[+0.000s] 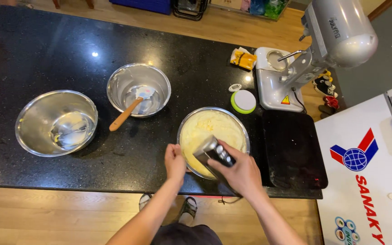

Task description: Mixing cake batter by pouring whipped whites into a bowl and using a hand mixer

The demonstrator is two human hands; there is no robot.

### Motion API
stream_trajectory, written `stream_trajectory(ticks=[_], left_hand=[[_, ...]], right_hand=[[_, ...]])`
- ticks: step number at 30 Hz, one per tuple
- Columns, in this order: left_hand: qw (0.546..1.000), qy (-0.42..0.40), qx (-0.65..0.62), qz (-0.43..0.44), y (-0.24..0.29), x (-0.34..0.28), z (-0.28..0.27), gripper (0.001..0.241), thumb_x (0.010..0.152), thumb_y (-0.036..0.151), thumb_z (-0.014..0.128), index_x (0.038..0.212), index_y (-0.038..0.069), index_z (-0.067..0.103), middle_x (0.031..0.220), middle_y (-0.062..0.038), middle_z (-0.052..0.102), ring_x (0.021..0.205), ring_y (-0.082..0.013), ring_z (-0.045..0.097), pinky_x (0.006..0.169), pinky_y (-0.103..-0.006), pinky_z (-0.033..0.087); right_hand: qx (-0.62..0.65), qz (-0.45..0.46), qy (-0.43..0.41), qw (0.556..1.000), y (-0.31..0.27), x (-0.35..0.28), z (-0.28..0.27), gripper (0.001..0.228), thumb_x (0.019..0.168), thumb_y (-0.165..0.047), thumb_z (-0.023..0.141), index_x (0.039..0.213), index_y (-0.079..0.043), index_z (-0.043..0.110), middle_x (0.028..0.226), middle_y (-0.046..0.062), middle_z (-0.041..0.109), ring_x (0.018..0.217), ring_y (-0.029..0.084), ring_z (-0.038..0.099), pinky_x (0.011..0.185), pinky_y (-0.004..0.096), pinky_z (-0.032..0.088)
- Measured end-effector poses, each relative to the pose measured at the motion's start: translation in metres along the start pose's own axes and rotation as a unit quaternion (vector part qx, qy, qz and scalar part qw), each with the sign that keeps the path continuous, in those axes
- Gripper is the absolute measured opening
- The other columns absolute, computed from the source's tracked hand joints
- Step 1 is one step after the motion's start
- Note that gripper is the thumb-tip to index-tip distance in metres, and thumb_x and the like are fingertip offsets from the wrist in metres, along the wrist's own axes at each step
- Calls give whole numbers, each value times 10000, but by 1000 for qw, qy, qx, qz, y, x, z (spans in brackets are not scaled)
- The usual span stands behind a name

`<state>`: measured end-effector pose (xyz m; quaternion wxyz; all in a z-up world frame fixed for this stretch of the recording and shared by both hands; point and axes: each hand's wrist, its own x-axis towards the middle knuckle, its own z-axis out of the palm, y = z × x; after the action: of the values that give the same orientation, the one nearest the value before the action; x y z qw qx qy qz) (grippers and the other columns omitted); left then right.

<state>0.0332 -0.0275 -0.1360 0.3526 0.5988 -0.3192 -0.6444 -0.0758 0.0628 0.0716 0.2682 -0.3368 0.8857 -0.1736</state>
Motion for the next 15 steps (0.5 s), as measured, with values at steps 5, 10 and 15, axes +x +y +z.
stream_trajectory(ticks=[5, 10, 15], left_hand=[[998, 16, -57, -26, -7, -24, 7, 232, 1061, 259, 463, 927, 119, 590, 784, -151, 601, 614, -319, 670, 436, -408, 611], [996, -29, 74, -34, 17, -8, -11, 319, 1000, 369, 530, 1020, 65, 626, 1033, -265, 664, 955, -466, 678, 568, -550, 645], [983, -80, 167, 3, 39, 43, -13, 409, 978, 440, 560, 1071, 50, 642, 1123, -281, 665, 1042, -499, 660, 503, -541, 631]], right_hand=[[114, -124, 97, 981, 15, 71, 14, 638, 610, -408, 976, 1200, -289, 768, 1118, 111, 774, 1150, 342, 684, 914, 407, 540], [206, -136, 146, 958, 46, 87, 3, 670, 631, -289, 1002, 1246, -227, 743, 1173, 65, 757, 1171, 189, 662, 999, 335, 493], [200, -130, 182, 954, 71, 50, -12, 693, 663, -205, 982, 1296, -116, 715, 1174, 155, 744, 1185, 205, 630, 1019, 373, 484]])
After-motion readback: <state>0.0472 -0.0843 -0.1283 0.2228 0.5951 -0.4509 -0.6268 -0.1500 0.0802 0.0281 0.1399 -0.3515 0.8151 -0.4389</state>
